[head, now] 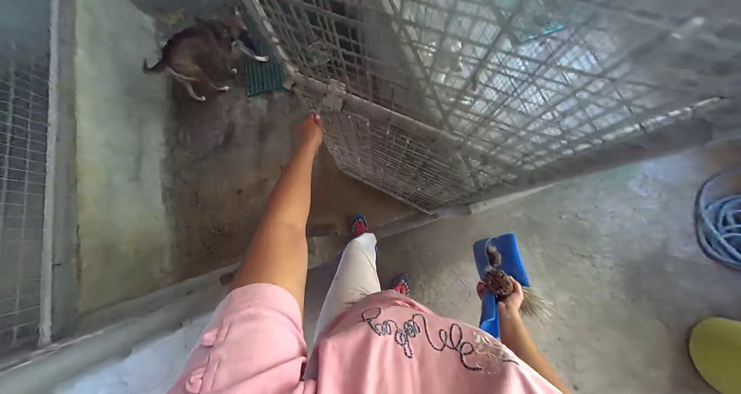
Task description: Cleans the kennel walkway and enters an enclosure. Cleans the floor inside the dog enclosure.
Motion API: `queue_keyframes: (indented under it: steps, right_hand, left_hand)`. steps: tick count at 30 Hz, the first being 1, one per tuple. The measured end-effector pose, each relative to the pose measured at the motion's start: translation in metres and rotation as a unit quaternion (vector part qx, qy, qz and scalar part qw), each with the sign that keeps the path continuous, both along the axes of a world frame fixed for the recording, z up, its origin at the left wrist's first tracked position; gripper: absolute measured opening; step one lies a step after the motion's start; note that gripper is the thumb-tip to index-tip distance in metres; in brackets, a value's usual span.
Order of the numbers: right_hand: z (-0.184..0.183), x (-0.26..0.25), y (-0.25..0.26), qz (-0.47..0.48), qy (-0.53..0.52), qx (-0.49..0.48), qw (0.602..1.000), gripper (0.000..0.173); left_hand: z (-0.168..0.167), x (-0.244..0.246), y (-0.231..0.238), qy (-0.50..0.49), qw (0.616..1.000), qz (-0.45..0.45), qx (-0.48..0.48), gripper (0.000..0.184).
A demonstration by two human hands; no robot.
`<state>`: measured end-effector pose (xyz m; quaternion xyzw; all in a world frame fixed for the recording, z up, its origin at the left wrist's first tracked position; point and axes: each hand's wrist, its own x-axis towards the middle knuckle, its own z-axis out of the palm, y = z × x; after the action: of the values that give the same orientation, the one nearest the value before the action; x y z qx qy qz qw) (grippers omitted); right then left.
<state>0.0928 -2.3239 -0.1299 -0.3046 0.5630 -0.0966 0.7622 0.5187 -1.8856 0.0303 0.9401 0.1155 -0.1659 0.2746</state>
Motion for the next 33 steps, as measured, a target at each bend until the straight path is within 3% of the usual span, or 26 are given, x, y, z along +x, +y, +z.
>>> queue_keyframes:
  steps: [5, 9, 13, 18, 21, 24, 26, 28, 30, 33]
  right_hand:
    - [0.010, 0.035, 0.014, -0.008, 0.001, -0.009, 1.000, 0.047]
    - [0.020, 0.069, 0.041, -0.073, 0.019, -0.030, 0.997, 0.047]
    - [0.004, 0.083, 0.061, -0.130, 0.009, -0.063, 0.989, 0.055]
    - [0.029, 0.131, 0.090, -0.185, 0.052, -0.009, 0.981, 0.061]
    - [0.020, 0.159, 0.103, -0.207, 0.080, -0.010, 0.975, 0.064]
    - [0.017, 0.203, 0.118, -0.264, 0.092, -0.031, 0.960, 0.063]
    - [0.027, 0.238, 0.131, -0.289, 0.088, -0.035, 0.953, 0.061]
    - [0.012, 0.257, 0.140, -0.309, 0.067, -0.022, 0.949, 0.063]
    - [0.001, 0.273, 0.145, -0.335, 0.042, -0.004, 0.941, 0.066]
    - [0.010, 0.308, 0.171, -0.371, 0.016, -0.002, 0.929, 0.066]
  left_hand:
    - [0.007, 0.058, -0.001, 0.038, 0.992, -0.117, -0.017, 0.050]
    - [0.010, 0.105, -0.005, 0.078, 0.979, -0.188, -0.026, 0.050]
    - [-0.009, 0.143, -0.012, 0.092, 0.966, -0.232, -0.067, 0.048]
    - [-0.032, 0.183, -0.025, 0.073, 0.949, -0.283, -0.120, 0.048]
    - [-0.024, 0.212, -0.022, 0.113, 0.916, -0.371, -0.102, 0.047]
    - [-0.023, 0.280, 0.001, 0.220, 0.881, -0.418, -0.036, 0.045]
    - [-0.003, 0.332, 0.015, 0.217, 0.914, -0.342, -0.033, 0.038]
    - [0.035, 0.377, 0.008, 0.171, 0.943, -0.273, -0.084, 0.041]
    - [0.068, 0.409, -0.018, 0.150, 0.942, -0.253, -0.160, 0.044]
    - [0.114, 0.434, -0.076, 0.157, 0.914, -0.295, -0.232, 0.040]
